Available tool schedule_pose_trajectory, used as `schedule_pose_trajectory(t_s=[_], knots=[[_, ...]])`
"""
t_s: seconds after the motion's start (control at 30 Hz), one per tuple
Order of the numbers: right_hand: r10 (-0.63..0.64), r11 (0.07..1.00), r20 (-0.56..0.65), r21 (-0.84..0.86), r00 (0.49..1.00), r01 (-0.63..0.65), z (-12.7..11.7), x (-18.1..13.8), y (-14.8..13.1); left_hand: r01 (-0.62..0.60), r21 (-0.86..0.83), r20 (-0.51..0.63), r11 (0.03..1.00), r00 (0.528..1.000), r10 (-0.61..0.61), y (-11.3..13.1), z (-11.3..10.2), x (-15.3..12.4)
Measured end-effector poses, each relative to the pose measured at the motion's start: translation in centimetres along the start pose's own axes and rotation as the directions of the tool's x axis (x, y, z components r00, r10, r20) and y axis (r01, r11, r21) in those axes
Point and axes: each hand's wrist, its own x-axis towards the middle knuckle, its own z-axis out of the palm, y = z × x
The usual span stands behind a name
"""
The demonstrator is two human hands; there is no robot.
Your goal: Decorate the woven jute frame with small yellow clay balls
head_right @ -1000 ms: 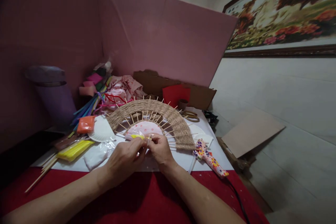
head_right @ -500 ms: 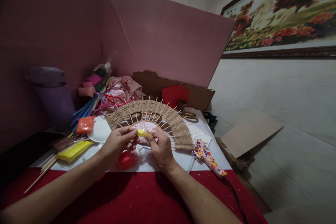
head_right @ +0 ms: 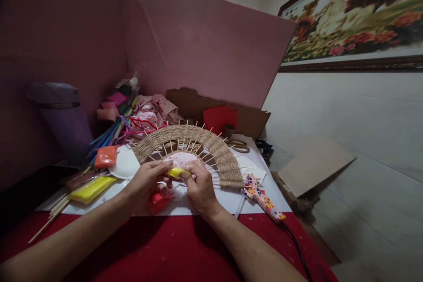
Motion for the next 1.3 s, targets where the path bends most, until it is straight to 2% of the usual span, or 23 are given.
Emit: schedule_pose_trajectory(t_s=[0.1, 0.23, 0.47, 0.6, 0.73, 0.9, 0.97, 1.17, 1.3], knots=[[-0.004, 1.0, 0.005, -0.013, 1.0, 0.004, 0.0, 0.0, 0.0, -0.007, 0.029, -0.035, 1.0, 0.999, 0.008, 0.2, -0.2, 0.1], [0.027, 1.0, -0.036, 0.001, 0.999, -0.027, 0.0, 0.0, -0.2, -0.074, 0.103, -0.101, 0.992, 0.991, 0.084, -0.1, -0.2, 0.3], [0.116, 0.991, -0.112, 0.082, 0.987, -0.107, 0.0, -0.2, -0.7, -0.123, 0.187, -0.133, 0.975, 0.98, 0.149, -0.4, 0.0, 0.5], [0.127, 0.981, -0.028, 0.153, 0.991, -0.122, -0.1, 0.0, -0.6, -0.129, 0.169, -0.136, 0.977, 0.979, 0.153, -0.2, -0.1, 0.6], [0.07, 0.975, 0.068, 0.206, 0.995, -0.083, 0.0, 0.2, 0.0, -0.159, 0.166, -0.138, 0.973, 0.973, 0.183, -0.5, -0.3, 0.8], [0.169, 0.936, 0.202, 0.274, 0.965, -0.221, 0.2, 0.1, 0.3, -0.25, 0.279, -0.127, 0.927, 0.948, 0.293, -0.9, -0.4, 1.0], [0.187, 0.923, 0.219, 0.295, 0.958, -0.248, 0.2, 0.1, 0.2, -0.258, 0.322, -0.13, 0.911, 0.941, 0.313, -0.9, -0.5, 1.0], [0.142, 0.933, 0.149, 0.31, 0.979, -0.183, -0.1, 0.2, -0.1, -0.269, 0.34, -0.138, 0.901, 0.934, 0.33, -0.8, -0.4, 0.9], [0.186, 0.901, 0.232, 0.349, 0.955, -0.26, -0.2, 0.2, 0.0, -0.269, 0.346, -0.127, 0.899, 0.936, 0.329, -0.7, -0.4, 0.8]])
